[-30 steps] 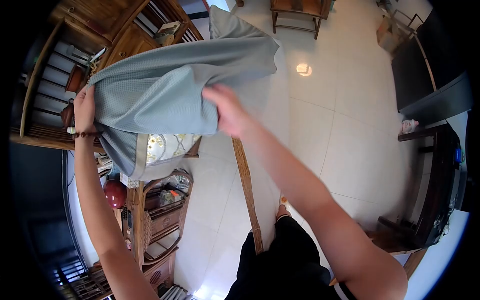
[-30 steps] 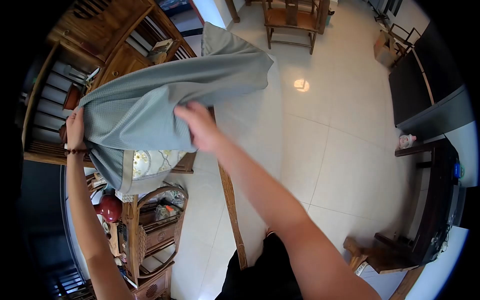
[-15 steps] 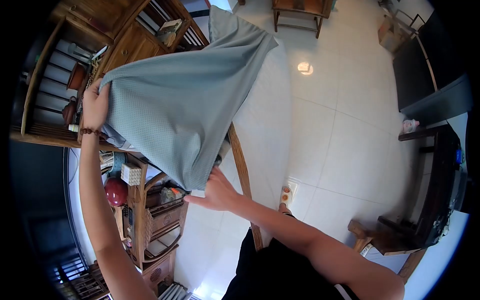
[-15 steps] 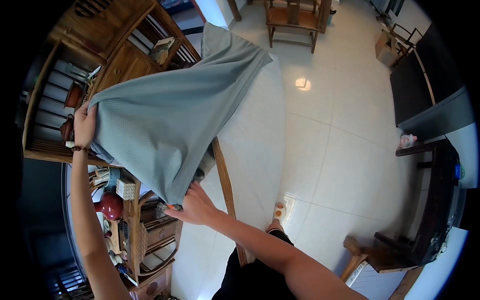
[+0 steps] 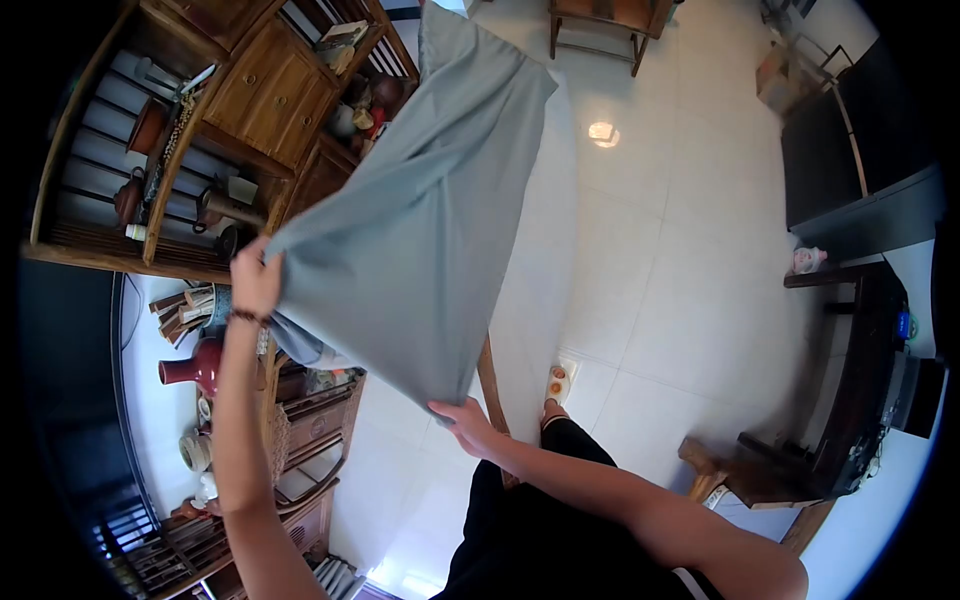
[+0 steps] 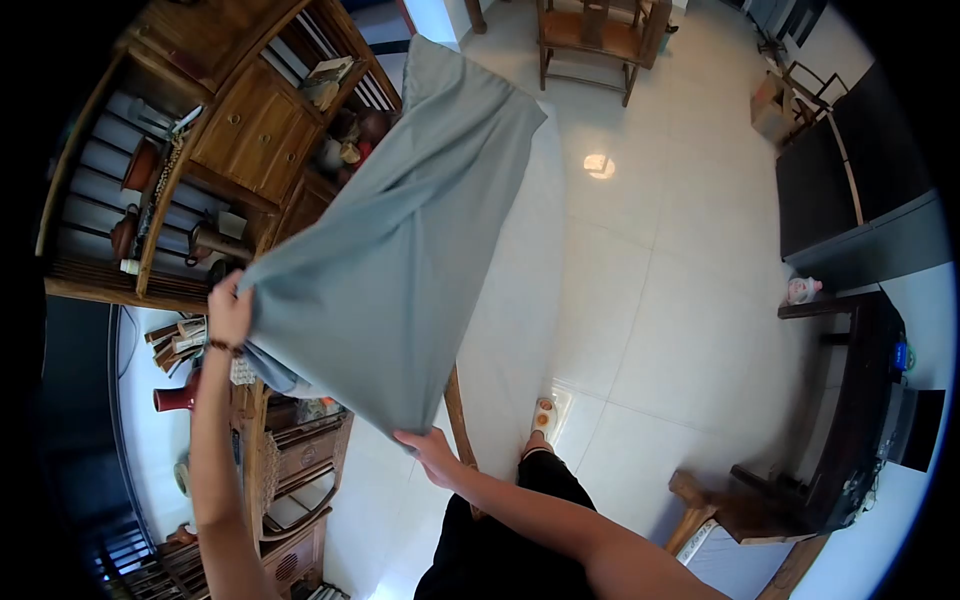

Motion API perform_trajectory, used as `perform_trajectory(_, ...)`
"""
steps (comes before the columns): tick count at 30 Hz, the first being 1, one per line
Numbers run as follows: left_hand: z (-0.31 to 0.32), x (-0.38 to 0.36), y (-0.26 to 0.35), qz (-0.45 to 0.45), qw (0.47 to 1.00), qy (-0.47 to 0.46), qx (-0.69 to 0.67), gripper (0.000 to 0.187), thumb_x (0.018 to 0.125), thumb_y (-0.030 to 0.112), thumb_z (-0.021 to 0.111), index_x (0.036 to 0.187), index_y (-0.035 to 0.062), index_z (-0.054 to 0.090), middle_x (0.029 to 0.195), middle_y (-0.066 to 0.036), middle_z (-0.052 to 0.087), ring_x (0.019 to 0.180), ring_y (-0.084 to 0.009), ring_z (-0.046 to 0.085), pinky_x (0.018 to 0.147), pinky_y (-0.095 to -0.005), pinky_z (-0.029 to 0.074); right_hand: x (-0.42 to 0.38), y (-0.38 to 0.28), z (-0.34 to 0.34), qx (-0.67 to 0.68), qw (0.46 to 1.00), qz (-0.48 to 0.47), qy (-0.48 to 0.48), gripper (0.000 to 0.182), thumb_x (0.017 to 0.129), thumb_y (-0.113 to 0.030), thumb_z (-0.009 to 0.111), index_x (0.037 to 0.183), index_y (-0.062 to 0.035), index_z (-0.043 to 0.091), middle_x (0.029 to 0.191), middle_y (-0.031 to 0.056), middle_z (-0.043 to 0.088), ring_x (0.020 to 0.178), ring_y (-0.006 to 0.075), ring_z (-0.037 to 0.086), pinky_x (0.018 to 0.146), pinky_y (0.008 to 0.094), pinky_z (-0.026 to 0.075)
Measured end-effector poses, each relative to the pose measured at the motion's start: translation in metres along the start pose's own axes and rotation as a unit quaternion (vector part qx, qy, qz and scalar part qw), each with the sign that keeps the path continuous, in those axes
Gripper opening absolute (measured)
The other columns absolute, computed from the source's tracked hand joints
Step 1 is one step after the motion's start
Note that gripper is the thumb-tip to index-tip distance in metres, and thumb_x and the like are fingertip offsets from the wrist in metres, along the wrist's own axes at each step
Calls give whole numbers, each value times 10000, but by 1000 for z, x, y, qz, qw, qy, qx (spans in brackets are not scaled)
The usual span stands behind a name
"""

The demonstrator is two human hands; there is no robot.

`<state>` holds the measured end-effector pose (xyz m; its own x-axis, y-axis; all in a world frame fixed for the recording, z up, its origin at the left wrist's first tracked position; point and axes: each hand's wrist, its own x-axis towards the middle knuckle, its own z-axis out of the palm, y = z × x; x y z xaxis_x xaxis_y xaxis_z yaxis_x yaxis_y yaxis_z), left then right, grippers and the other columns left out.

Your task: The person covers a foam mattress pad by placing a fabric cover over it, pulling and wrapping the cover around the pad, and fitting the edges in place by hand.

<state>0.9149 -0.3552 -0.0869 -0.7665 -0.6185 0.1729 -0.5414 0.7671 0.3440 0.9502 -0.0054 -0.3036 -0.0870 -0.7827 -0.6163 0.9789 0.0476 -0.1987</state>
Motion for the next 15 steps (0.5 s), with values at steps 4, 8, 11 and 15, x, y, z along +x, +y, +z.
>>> perform_trajectory(4,28,-46,21,-22,999,-41,-23,138,864,121,611,879,-12,578,769,-240,624,793,-411,663,655,-388,496,-56,-16,-15,25,998,-22,59,543,914,-160,692,1352,60,458,1313,108,550,1207,218,499,1039,378,371)
perform_trajectory(8,80,-87,45,-71,990,-12,-124,170,847,118,630,974,11,594,828,-223,648,794,-379,671,684,-404,500,-75,-16,-47,117,990,-41,62,417,925,-131,672,1275,31,511,1204,88,604,1118,199,553,987,355,414)
perform_trajectory(11,183,-145,11,-14,991,54,-125,372,829,170,692,1150,14,591,1096,-232,645,1014,-406,620,847,-449,496,-63,-16,-64,155,985,-40,60,335,939,-124,648,1224,11,536,1176,77,614,1065,186,576,938,352,447)
perform_trajectory(15,301,-262,1,-375,897,36,-232,998,774,613,742,1439,-29,367,1412,-243,464,1286,-429,451,1038,-510,406,-64,-19,-69,179,983,-16,33,314,962,-142,605,1232,1,535,1141,74,624,1026,196,593,927,362,454)
